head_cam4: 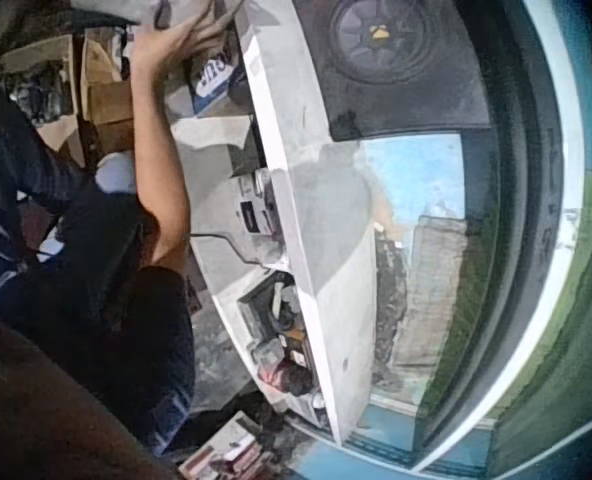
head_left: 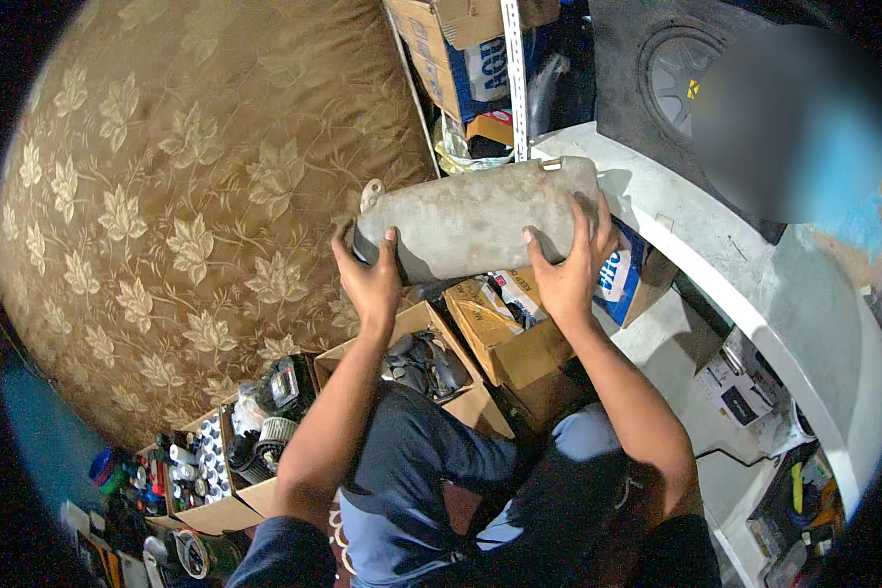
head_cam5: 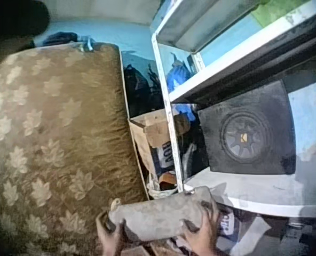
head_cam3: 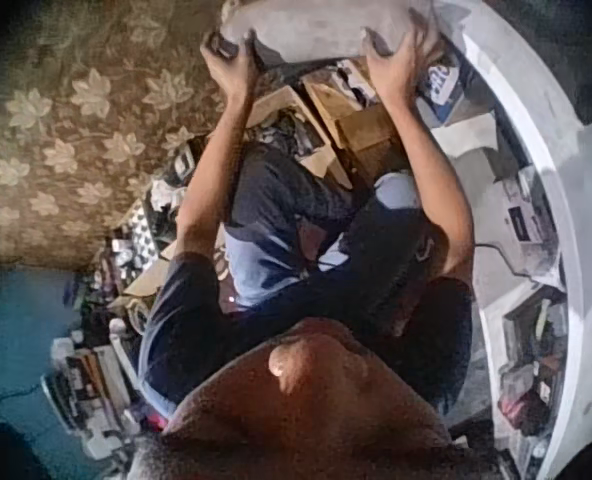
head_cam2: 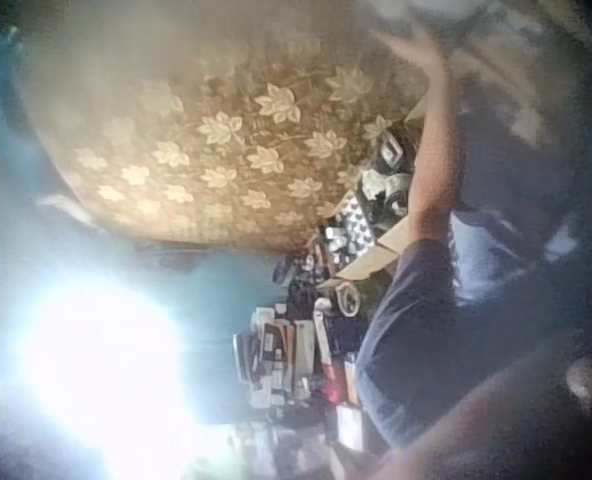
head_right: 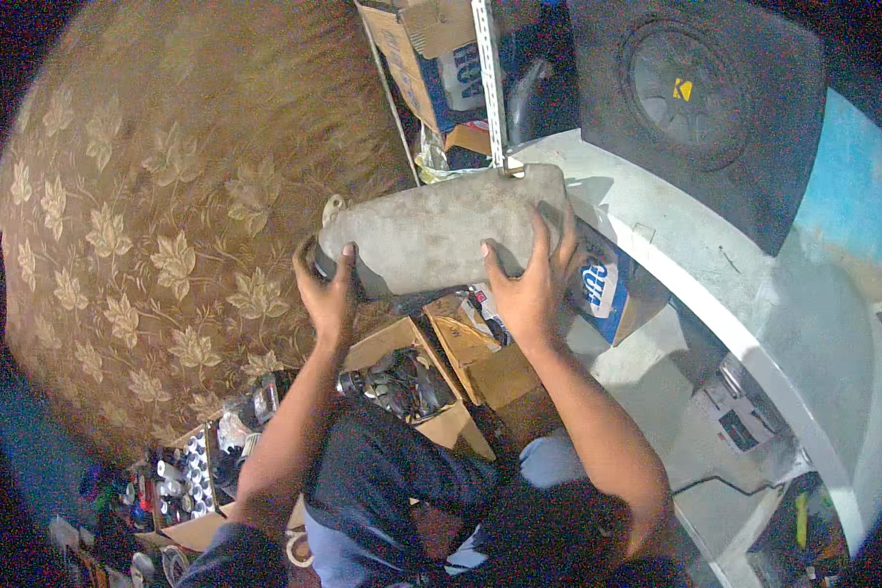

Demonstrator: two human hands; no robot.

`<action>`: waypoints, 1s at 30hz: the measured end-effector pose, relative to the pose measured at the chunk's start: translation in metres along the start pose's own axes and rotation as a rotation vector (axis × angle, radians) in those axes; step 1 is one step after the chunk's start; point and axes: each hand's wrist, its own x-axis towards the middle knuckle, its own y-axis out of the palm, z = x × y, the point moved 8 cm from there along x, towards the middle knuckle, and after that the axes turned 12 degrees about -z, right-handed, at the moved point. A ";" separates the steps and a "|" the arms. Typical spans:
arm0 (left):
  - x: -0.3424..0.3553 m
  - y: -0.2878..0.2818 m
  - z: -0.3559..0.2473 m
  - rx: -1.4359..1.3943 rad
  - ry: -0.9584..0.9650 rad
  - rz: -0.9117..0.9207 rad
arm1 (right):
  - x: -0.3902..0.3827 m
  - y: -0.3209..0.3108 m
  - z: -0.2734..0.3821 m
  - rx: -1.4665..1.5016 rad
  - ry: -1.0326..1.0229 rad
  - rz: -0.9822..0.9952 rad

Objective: The person sorts through various car parts including a motor, a sun visor, and electronics, placing them into boxes or on shelves.

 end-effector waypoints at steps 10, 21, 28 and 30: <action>-0.018 0.002 0.005 0.196 0.087 0.171 | -0.030 0.006 -0.014 -0.001 -0.041 0.228; -0.119 0.030 0.134 0.164 -0.313 0.567 | -0.100 0.039 -0.094 -0.212 0.053 0.752; -0.154 0.057 0.156 0.231 -0.300 0.677 | -0.122 0.064 -0.148 -0.210 0.100 0.829; -0.151 0.056 0.154 0.217 -0.242 0.651 | -0.126 0.073 -0.150 -0.195 0.106 0.837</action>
